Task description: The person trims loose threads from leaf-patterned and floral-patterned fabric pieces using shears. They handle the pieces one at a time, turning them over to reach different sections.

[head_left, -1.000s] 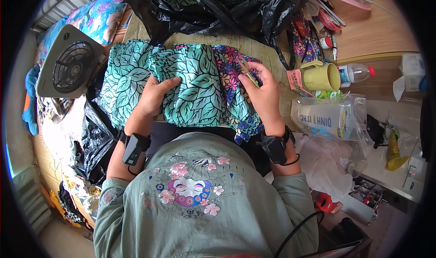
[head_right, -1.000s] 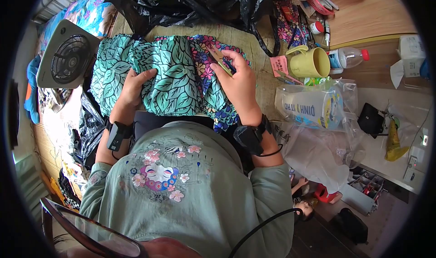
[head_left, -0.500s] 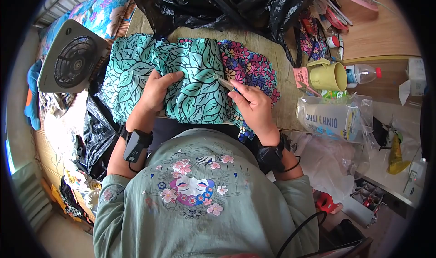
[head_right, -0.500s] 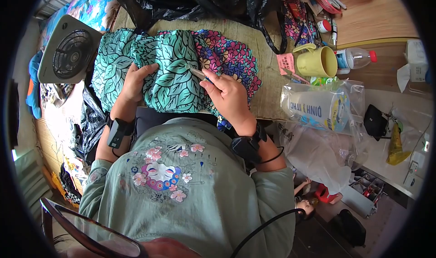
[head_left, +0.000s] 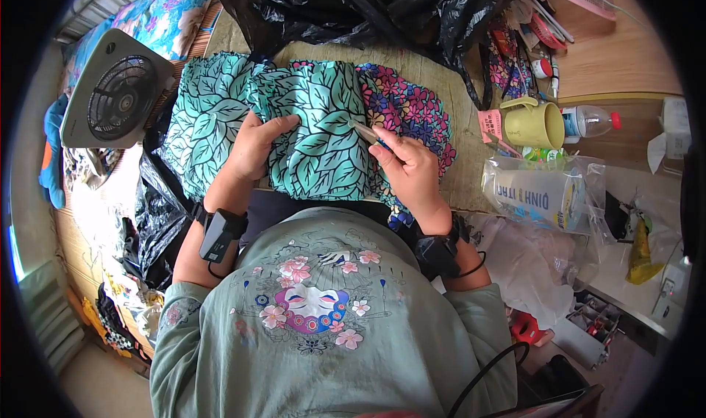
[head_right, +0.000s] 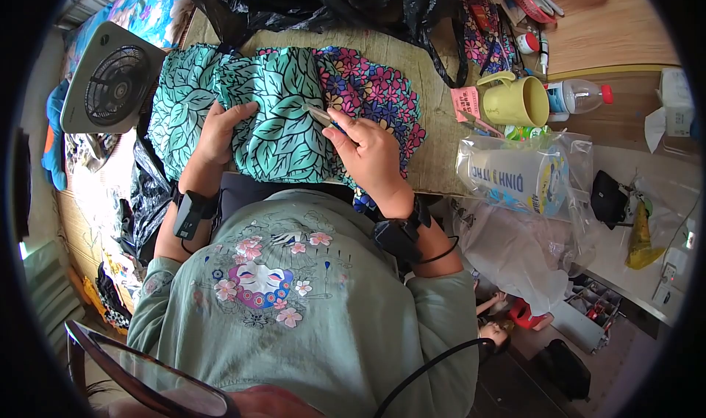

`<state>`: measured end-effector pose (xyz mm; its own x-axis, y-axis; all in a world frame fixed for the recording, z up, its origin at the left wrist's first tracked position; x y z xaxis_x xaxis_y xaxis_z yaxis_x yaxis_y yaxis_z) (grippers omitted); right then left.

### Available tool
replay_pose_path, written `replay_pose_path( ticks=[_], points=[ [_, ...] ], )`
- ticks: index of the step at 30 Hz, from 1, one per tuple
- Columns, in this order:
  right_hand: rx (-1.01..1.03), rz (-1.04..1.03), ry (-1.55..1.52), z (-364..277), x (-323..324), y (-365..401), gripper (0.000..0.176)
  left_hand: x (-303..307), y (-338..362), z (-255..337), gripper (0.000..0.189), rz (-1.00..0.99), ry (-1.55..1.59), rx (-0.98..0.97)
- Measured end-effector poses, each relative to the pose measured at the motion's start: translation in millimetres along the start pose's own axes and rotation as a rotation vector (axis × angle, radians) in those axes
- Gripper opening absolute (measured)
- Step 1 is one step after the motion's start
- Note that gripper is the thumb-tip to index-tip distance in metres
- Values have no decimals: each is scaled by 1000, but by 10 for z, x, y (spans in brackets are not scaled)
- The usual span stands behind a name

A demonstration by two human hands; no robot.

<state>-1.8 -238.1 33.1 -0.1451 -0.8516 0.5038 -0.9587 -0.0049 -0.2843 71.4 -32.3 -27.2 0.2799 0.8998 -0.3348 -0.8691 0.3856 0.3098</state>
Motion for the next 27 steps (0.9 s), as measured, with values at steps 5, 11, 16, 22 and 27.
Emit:
replay_pose_path(
  ticks=[5, 11, 16, 22, 27],
  points=[
    [7, -5, -10, 15, -11, -4, 30, -4, -3, 15, 31, -7, -12, -12],
    [47, 28, -32, 26, -13, -6, 29, -17, 3, 30, 31, -8, -12, -19],
    [78, 50, -22, 16, -4, -3, 29, -22, 2, 34, 31, -16, -16, -21],
    [-5, -22, -11, 5, -24, 0, 30, -42, 3, 43, 31, -39, -13, -13],
    [19, -13, -23, 24, -10, 15, 30, -35, 7, 48, 30, -26, -15, -19]
  ],
)
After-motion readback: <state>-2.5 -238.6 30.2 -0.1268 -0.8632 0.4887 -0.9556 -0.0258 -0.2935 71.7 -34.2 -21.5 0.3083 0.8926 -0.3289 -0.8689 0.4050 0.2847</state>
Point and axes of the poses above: each hand's wrist, its own y-axis away from the middle knuckle, its own x-axis out of the back of the hand, z = x × y, the point moved 8 cm from there along -y, towards the middle knuckle, and after that the axes turned 10 degrees about -y, right-handed, at the moved point
